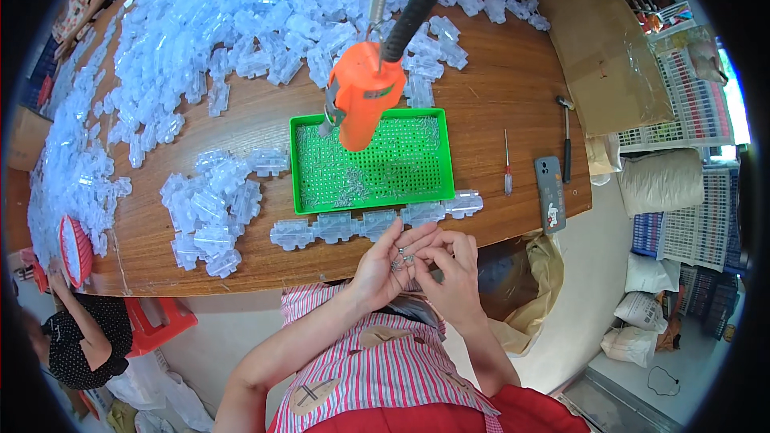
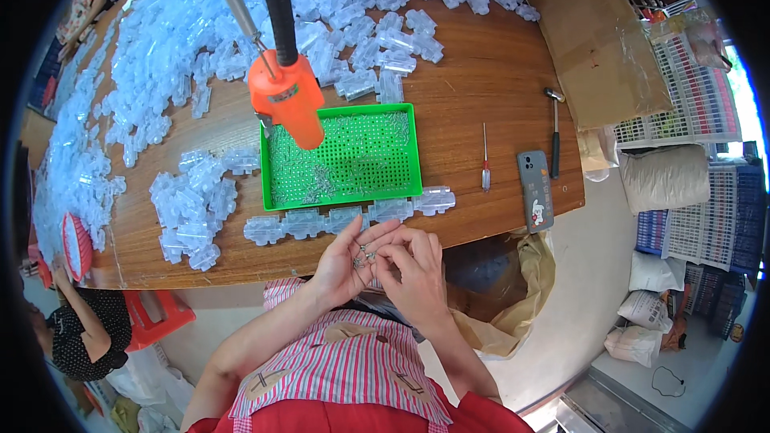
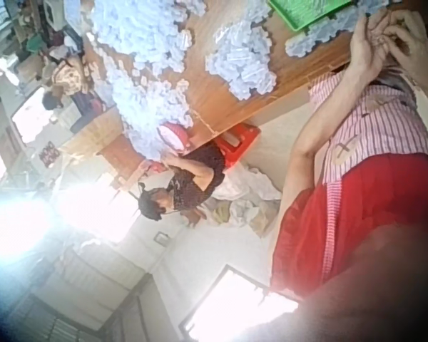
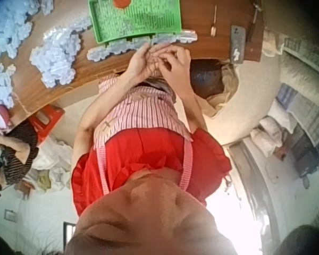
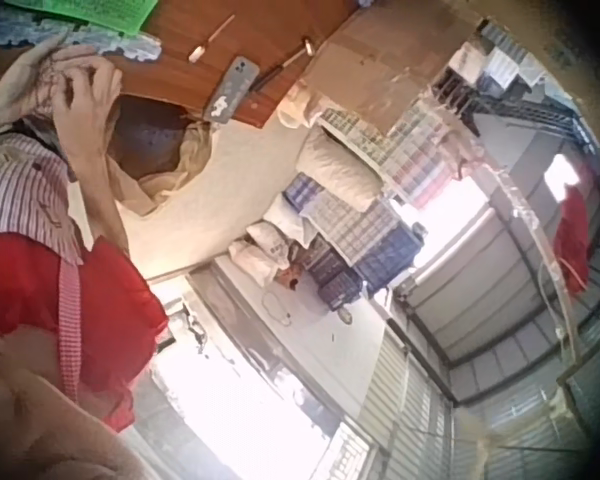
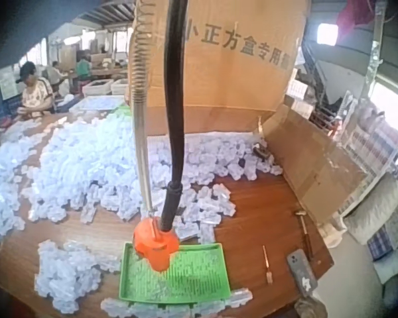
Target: The person uses a power screwdriver to drive screws from a green tray into plastic housings, then switches to manually inserting screws into the housings by hand.
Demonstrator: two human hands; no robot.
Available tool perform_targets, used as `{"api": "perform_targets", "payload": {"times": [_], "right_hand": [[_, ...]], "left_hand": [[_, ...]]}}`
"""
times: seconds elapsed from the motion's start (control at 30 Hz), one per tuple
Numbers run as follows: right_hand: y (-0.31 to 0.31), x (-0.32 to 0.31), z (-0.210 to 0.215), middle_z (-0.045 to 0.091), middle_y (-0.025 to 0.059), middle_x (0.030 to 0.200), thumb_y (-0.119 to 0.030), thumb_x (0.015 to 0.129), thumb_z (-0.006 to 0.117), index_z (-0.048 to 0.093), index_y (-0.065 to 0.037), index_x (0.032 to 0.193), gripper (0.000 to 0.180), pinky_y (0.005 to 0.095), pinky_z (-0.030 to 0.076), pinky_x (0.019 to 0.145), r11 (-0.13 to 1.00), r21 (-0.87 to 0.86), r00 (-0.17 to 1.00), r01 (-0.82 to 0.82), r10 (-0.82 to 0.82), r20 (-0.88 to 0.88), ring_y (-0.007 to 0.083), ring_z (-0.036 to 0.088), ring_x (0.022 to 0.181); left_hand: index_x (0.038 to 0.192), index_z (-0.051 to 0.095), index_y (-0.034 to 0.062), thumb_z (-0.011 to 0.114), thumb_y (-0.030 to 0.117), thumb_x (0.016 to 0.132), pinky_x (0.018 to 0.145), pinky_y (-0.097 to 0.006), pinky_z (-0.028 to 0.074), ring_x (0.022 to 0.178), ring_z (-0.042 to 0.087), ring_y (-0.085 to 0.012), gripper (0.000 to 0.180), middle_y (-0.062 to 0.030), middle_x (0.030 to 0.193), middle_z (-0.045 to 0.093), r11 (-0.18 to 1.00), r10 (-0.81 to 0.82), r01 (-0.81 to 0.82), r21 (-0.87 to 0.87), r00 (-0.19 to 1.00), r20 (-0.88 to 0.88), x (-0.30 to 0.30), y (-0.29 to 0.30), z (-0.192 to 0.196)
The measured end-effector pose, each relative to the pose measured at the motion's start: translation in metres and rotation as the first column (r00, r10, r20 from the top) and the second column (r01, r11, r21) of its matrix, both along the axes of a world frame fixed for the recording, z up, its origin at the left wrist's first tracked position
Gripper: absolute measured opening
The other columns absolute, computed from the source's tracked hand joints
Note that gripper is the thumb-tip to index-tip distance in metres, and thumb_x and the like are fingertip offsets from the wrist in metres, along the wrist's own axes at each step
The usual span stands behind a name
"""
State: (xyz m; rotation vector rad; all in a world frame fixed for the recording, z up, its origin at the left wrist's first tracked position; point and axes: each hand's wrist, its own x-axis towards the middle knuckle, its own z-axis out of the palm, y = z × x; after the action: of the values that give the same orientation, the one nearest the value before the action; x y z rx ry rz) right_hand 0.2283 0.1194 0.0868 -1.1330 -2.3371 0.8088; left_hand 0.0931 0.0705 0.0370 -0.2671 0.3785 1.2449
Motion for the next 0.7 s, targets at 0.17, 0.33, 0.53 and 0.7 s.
{"api": "perform_targets", "payload": {"times": [0.17,0.33,0.53,0.7], "right_hand": [[0.008,0.000,-0.002,0.055,0.0091,0.099,-0.005,0.076,0.071,0.062,-0.005,0.088,0.015,0.0401,0.042,0.081,0.998,0.030,0.996,-0.056,0.058,-0.066,0.0288,0.052,0.093],[0.018,-0.001,-0.018,0.055,0.0120,0.101,-0.002,0.079,0.068,0.062,-0.004,0.089,0.012,0.0399,0.043,0.081,0.997,0.002,0.984,0.074,-0.073,-0.162,0.0300,0.051,0.094],[0.039,-0.013,-0.045,0.054,0.0095,0.099,-0.003,0.074,0.072,0.063,-0.005,0.088,0.017,0.0407,0.042,0.083,0.989,0.149,0.997,-0.004,0.014,-0.071,0.0293,0.051,0.094],[0.041,-0.022,-0.043,0.054,0.0091,0.099,-0.003,0.073,0.071,0.062,-0.005,0.087,0.016,0.0410,0.042,0.082,0.988,0.146,0.998,-0.044,0.049,-0.031,0.0299,0.051,0.094]], "left_hand": [[0.138,0.043,-0.0038,0.035,0.043,0.104,0.103,-0.034,0.047,0.122,0.056,-0.0232,0.058,-0.0161,0.137,0.054,0.996,0.040,-0.046,0.072,0.995,0.088,-0.005,-0.001,-0.006],[0.134,0.047,-0.0042,0.040,0.035,0.104,0.105,-0.035,0.047,0.118,0.058,-0.0236,0.050,-0.0166,0.131,0.057,0.981,0.051,-0.068,-0.182,0.994,-0.093,0.000,-0.003,0.001],[0.129,0.051,-0.0047,0.039,0.029,0.104,0.105,-0.037,0.047,0.114,0.061,-0.0236,0.043,-0.0159,0.124,0.061,0.959,-0.030,0.003,-0.284,0.995,-0.090,0.003,-0.017,-0.009],[0.129,0.051,-0.0049,0.038,0.029,0.105,0.106,-0.038,0.047,0.114,0.061,-0.0240,0.044,-0.0161,0.125,0.061,0.962,0.036,-0.050,-0.269,0.998,-0.059,0.003,-0.023,-0.012]]}}
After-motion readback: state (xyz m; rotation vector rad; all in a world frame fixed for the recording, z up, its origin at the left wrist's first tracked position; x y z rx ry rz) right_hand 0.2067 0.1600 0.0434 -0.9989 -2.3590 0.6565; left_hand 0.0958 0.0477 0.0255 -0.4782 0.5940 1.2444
